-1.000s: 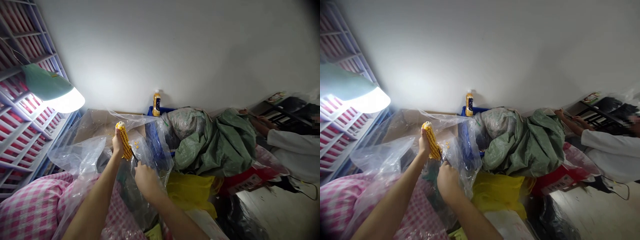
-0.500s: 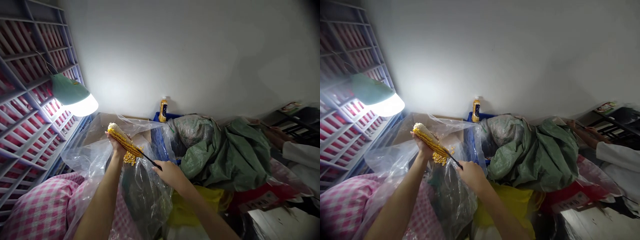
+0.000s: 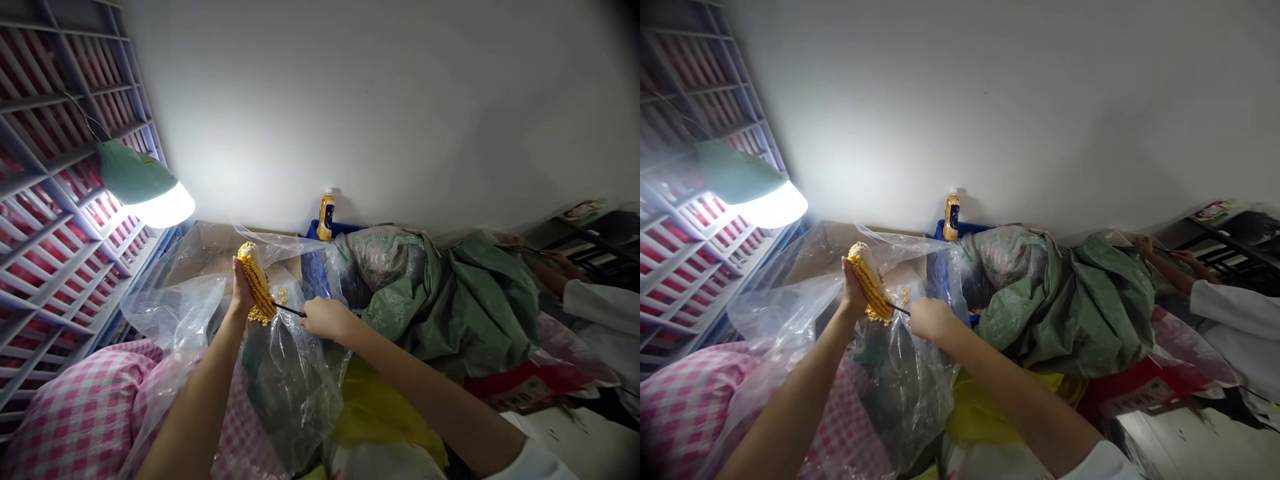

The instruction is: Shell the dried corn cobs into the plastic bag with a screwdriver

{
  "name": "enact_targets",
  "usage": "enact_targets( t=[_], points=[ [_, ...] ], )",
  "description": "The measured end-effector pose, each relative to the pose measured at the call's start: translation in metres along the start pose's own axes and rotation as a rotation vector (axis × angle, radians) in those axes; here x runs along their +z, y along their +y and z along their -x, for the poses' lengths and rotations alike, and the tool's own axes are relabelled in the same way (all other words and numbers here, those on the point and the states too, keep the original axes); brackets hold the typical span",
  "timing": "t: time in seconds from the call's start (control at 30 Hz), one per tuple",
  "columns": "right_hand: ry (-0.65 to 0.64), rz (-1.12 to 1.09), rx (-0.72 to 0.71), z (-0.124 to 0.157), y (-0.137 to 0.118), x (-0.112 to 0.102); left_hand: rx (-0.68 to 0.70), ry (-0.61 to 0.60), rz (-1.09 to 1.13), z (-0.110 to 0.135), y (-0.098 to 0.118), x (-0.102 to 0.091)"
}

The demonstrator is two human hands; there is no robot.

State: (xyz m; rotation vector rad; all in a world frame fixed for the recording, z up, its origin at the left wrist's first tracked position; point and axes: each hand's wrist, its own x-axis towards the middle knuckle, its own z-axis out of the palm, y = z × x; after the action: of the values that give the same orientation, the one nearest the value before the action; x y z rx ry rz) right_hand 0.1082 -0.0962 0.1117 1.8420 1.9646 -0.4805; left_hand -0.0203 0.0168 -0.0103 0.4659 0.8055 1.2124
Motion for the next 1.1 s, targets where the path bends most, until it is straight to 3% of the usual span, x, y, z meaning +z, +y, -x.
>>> enact_targets(
  t=[0.2, 0.27, 0.37, 0.5, 0.6, 1.1],
  points=[
    [0.275, -0.151, 0.183, -0.013, -0.030, 0.043, 0.169, 0.095, 0.303, -0.003, -0.003, 0.002],
    [0.286, -0.216, 0.228, -0.012, -0.028, 0.046, 0.205, 0.169, 0.322, -0.006, 0.004, -0.001],
    [0.221, -0.282, 0.205, 0.002, -0.009, 0.038, 0.267, 0.192, 0.381, -0.011, 0.019, -0.006],
    [0.205, -0.298, 0.084, 0.027, 0.024, 0.023, 0.238, 0.078, 0.429, -0.016, 0.028, -0.008],
    [0.189, -0.228, 0.064, 0.039, 0.034, 0.013, 0.208, -0.023, 0.380, -0.015, 0.027, -0.007],
    [0.115, 0.071, -0.011, 0.045, 0.012, -0.016, 0.194, -0.177, 0.359, -0.003, 0.030, -0.004]
  ],
)
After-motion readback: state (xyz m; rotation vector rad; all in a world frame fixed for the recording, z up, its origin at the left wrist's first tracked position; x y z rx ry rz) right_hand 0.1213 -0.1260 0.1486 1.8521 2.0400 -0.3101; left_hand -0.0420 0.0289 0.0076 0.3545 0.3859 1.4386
